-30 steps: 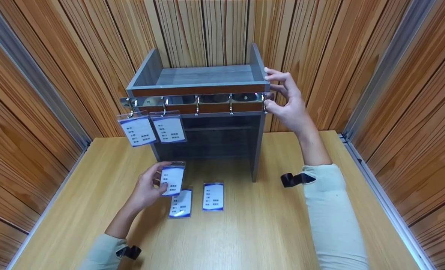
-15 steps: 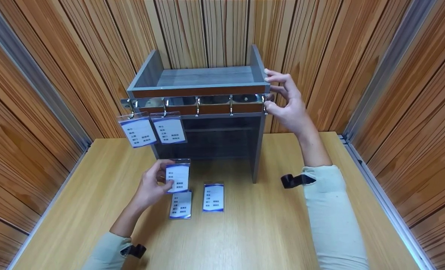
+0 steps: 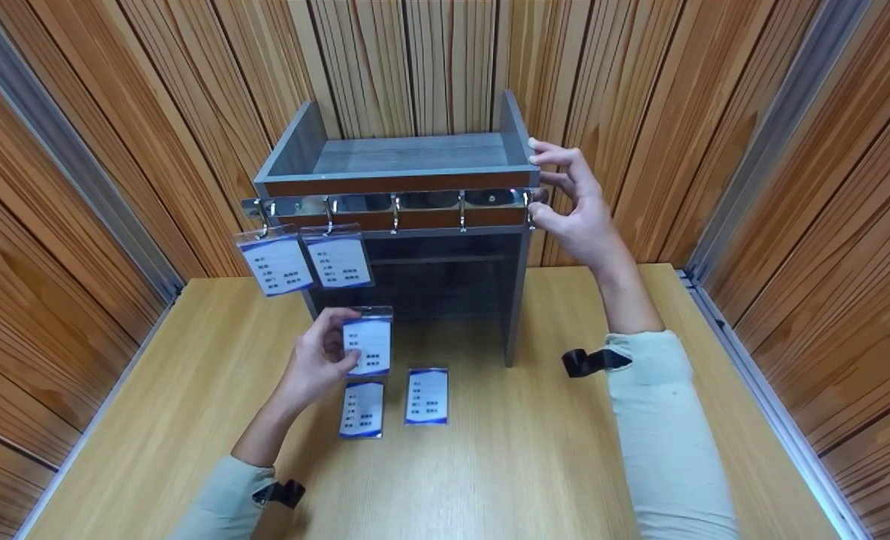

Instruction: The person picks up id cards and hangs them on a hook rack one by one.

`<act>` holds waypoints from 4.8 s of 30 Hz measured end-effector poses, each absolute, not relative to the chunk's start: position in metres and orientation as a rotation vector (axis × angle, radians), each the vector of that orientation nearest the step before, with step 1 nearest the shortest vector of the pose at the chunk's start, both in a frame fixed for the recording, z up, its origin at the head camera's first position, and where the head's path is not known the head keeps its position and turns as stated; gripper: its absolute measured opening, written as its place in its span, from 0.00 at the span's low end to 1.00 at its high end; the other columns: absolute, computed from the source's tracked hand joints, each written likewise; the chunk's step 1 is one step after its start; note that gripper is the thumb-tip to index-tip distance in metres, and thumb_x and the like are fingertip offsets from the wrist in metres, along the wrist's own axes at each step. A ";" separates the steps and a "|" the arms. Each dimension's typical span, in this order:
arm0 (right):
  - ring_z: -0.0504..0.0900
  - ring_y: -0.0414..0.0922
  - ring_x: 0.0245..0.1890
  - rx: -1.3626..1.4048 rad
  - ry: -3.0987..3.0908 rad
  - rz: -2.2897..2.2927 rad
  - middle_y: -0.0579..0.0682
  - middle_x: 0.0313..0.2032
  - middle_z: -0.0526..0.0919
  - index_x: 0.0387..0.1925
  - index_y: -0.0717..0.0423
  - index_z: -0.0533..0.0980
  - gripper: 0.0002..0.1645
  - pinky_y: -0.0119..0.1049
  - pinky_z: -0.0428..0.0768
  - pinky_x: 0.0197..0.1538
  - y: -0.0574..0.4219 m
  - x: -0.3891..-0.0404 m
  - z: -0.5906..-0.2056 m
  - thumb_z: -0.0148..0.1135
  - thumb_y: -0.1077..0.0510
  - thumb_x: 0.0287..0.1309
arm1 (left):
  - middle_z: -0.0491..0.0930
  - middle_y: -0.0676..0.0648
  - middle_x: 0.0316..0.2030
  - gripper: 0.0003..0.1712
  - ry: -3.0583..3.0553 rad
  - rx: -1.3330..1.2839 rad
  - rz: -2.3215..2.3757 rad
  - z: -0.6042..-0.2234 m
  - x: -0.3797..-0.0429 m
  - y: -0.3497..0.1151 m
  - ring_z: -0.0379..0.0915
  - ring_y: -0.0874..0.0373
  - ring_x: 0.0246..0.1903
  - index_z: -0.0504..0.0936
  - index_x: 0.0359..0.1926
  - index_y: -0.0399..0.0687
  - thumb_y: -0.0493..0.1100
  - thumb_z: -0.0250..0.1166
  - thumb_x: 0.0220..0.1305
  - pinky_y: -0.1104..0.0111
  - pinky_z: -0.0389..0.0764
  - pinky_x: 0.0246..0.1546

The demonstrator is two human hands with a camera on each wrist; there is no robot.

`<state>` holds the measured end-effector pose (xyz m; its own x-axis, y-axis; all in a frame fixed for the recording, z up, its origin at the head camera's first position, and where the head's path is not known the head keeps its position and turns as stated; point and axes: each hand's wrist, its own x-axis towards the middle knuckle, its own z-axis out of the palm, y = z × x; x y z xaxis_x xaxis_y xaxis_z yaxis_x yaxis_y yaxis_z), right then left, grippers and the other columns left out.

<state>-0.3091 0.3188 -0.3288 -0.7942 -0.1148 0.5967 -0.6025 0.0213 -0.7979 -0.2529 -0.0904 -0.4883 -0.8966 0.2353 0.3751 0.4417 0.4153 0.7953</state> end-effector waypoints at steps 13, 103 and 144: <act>0.81 0.50 0.69 0.725 -1.957 1.813 0.48 0.83 0.72 0.71 0.66 0.69 0.31 0.30 0.90 0.47 0.318 -0.307 -0.327 0.56 0.79 0.69 | 0.88 0.41 0.52 0.28 -2.364 -0.675 -1.502 -0.473 -0.252 -0.075 0.82 0.53 0.43 0.79 0.67 0.48 0.26 0.72 0.70 0.74 0.82 0.44; 0.80 0.50 0.70 0.738 -1.951 1.830 0.48 0.83 0.71 0.71 0.64 0.69 0.31 0.30 0.92 0.51 0.316 -0.306 -0.327 0.56 0.79 0.70 | 0.84 0.41 0.50 0.35 -2.047 -0.824 -1.452 -0.394 -0.262 -0.025 0.80 0.53 0.45 0.78 0.78 0.44 0.31 0.72 0.72 0.73 0.86 0.47; 0.80 0.50 0.69 0.719 -1.940 1.847 0.47 0.82 0.72 0.71 0.64 0.70 0.31 0.28 0.89 0.45 0.318 -0.308 -0.331 0.58 0.79 0.69 | 0.87 0.40 0.55 0.31 -1.988 -0.679 -1.476 -0.415 -0.267 -0.017 0.84 0.50 0.47 0.79 0.76 0.42 0.33 0.72 0.75 0.71 0.89 0.51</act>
